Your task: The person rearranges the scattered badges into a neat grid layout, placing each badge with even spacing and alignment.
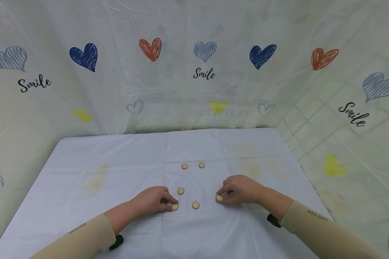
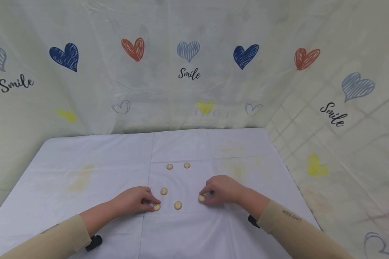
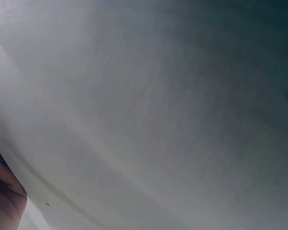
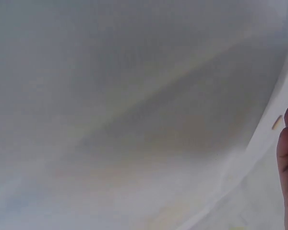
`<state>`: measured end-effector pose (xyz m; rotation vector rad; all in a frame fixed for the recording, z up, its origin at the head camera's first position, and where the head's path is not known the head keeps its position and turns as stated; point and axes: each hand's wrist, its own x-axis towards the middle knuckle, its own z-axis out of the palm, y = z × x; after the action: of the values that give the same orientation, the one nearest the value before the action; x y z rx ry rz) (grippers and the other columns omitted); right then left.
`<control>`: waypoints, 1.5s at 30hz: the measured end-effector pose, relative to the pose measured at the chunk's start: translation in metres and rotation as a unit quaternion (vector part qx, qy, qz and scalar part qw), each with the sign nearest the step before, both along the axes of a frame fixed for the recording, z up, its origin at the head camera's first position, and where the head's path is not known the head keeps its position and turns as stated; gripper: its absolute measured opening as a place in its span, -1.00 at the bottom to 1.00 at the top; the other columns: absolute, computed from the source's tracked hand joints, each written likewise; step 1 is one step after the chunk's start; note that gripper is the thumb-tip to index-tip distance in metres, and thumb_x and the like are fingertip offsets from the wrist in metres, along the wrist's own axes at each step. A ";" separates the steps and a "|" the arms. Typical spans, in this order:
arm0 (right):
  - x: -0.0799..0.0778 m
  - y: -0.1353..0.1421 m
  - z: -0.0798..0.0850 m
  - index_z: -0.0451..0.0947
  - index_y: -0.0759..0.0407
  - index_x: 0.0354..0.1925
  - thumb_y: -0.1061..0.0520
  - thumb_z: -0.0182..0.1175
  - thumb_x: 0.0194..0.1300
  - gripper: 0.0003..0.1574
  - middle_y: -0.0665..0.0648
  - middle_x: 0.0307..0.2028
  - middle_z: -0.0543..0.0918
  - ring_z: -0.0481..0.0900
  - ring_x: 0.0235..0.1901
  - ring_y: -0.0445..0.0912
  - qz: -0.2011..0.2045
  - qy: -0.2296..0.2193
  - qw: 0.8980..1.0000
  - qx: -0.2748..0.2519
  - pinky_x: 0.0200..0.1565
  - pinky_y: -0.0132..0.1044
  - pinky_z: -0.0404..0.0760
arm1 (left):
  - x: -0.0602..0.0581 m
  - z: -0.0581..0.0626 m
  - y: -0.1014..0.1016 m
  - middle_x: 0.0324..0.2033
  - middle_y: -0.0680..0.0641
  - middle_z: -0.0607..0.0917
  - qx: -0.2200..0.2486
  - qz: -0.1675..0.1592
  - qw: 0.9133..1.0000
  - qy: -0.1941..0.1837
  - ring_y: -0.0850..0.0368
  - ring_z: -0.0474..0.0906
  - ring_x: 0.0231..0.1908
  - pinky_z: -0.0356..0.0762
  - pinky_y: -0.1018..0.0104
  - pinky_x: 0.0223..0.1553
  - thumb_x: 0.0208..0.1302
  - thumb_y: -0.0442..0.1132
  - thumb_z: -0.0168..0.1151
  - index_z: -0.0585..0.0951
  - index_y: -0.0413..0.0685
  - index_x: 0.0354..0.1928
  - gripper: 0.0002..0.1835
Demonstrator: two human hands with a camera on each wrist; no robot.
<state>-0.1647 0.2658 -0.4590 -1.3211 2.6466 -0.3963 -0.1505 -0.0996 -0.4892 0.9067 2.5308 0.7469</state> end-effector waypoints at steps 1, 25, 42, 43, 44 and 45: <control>-0.002 0.001 0.001 0.79 -0.13 -0.14 -0.02 0.42 0.20 -0.77 -0.23 -0.55 0.47 0.29 -0.52 -0.40 -0.003 -0.003 1.000 0.002 -0.42 -0.49 0.34 | 0.000 0.000 0.000 -0.45 0.36 0.51 0.001 0.000 1.000 -0.001 0.41 0.42 -0.40 0.43 0.41 -0.34 0.13 -0.07 0.49 0.80 0.28 -0.11 -0.75; -0.086 0.027 0.006 0.78 -0.03 -0.07 -0.03 0.40 0.21 -0.70 -0.14 -0.58 0.48 0.37 -0.51 -0.21 -0.192 -0.021 0.981 0.029 -0.37 -0.27 0.38 | -0.002 -0.004 0.002 -0.44 0.36 0.51 0.000 -0.010 1.000 -0.003 0.43 0.41 -0.41 0.43 0.43 -0.34 0.13 -0.06 0.49 0.79 0.32 -0.09 -0.73; -0.098 0.018 -0.004 0.75 -0.06 0.00 -0.11 0.33 0.28 -0.65 -0.16 -0.59 0.45 0.33 -0.53 -0.22 -0.173 0.011 0.980 0.096 -0.39 -0.28 0.35 | -0.002 0.001 -0.001 -0.45 0.35 0.51 0.003 -0.011 1.000 -0.003 0.42 0.41 -0.42 0.42 0.42 -0.34 0.15 -0.06 0.47 0.79 0.29 -0.09 -0.75; -0.098 0.018 -0.003 0.75 -0.07 0.00 -0.11 0.33 0.28 -0.65 -0.16 -0.59 0.45 0.33 -0.53 -0.21 -0.174 0.011 0.980 0.091 -0.39 -0.28 0.36 | -0.002 0.001 -0.001 -0.45 0.35 0.50 0.003 -0.012 1.000 -0.004 0.41 0.41 -0.42 0.42 0.42 -0.34 0.15 -0.06 0.47 0.79 0.29 -0.09 -0.75; -0.098 0.017 -0.002 0.75 -0.07 0.00 -0.11 0.34 0.28 -0.65 -0.16 -0.60 0.45 0.34 -0.53 -0.21 -0.175 0.012 0.981 0.086 -0.39 -0.28 0.36 | -0.002 0.001 -0.002 -0.45 0.35 0.50 0.003 -0.011 1.000 -0.005 0.41 0.41 -0.42 0.42 0.42 -0.34 0.15 -0.07 0.47 0.79 0.29 -0.09 -0.75; -0.098 0.017 -0.002 0.75 -0.08 0.00 -0.11 0.34 0.28 -0.65 -0.15 -0.59 0.45 0.34 -0.53 -0.22 -0.176 0.013 0.981 0.081 -0.38 -0.28 0.36 | -0.002 0.001 -0.002 -0.45 0.35 0.50 0.004 -0.012 1.000 -0.005 0.41 0.41 -0.42 0.42 0.42 -0.34 0.15 -0.07 0.47 0.79 0.29 -0.09 -0.75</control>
<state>-0.2622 0.2829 -0.4607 -0.8164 2.8645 -0.1986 -0.1523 -0.1017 -0.4884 0.9307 2.5057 0.7519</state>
